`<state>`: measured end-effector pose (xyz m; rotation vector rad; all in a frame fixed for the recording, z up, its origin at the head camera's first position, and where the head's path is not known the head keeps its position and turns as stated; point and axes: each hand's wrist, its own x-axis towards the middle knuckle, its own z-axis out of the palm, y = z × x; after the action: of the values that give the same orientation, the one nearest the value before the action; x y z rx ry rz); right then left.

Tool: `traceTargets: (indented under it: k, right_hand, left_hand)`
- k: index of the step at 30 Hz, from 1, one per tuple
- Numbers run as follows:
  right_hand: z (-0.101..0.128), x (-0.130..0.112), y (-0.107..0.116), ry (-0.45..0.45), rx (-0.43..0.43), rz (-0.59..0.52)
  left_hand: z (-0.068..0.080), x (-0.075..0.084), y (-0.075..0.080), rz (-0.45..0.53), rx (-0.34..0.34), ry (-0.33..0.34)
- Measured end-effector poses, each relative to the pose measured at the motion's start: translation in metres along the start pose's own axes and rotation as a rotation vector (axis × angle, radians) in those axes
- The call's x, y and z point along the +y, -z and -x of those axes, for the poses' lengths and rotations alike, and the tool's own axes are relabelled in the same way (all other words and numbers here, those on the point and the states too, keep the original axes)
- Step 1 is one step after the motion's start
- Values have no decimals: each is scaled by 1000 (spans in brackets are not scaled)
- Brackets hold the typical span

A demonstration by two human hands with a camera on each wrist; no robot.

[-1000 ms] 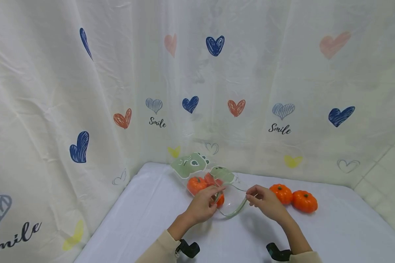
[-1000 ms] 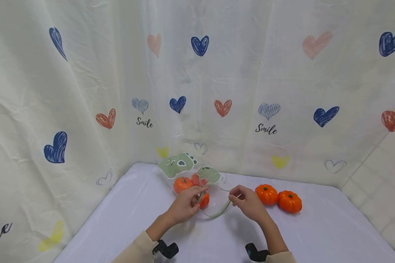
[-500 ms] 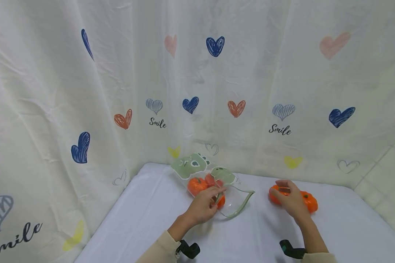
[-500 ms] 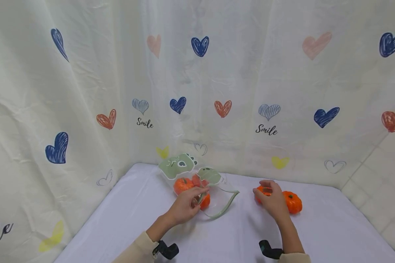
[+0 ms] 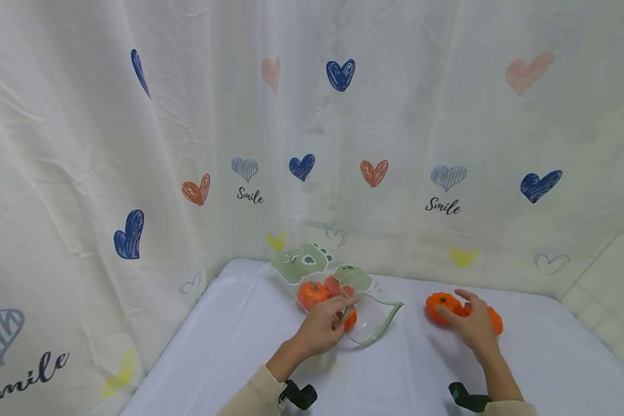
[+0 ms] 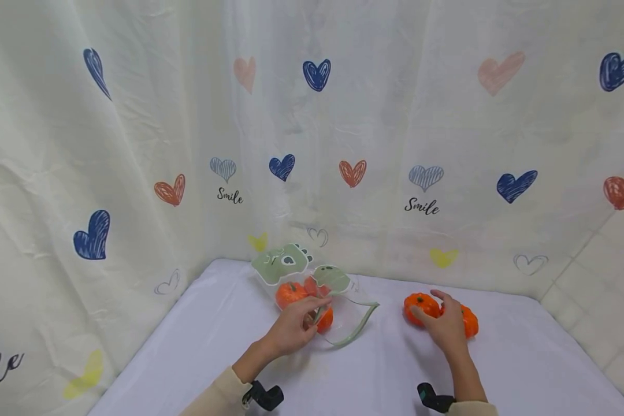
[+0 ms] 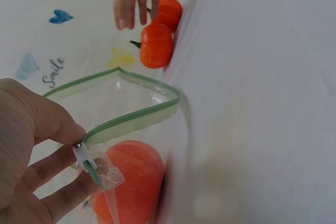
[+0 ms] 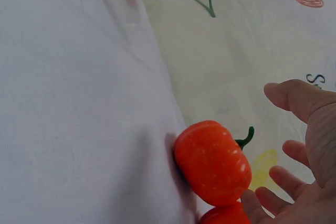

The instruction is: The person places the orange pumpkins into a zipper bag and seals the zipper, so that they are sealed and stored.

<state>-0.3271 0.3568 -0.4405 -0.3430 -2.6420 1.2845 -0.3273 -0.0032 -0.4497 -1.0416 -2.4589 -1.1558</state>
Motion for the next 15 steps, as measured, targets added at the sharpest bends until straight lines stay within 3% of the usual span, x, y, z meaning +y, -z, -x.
traceTargets:
  k: [5,15]
  right_hand:
    - [-6,8,-2,-4,-8,21]
    - [-24,15,-6,78,-99,129]
  left_hand:
    - [0,0,0,-3,-7,-5]
    - [1,-1,1,-8,1,-20]
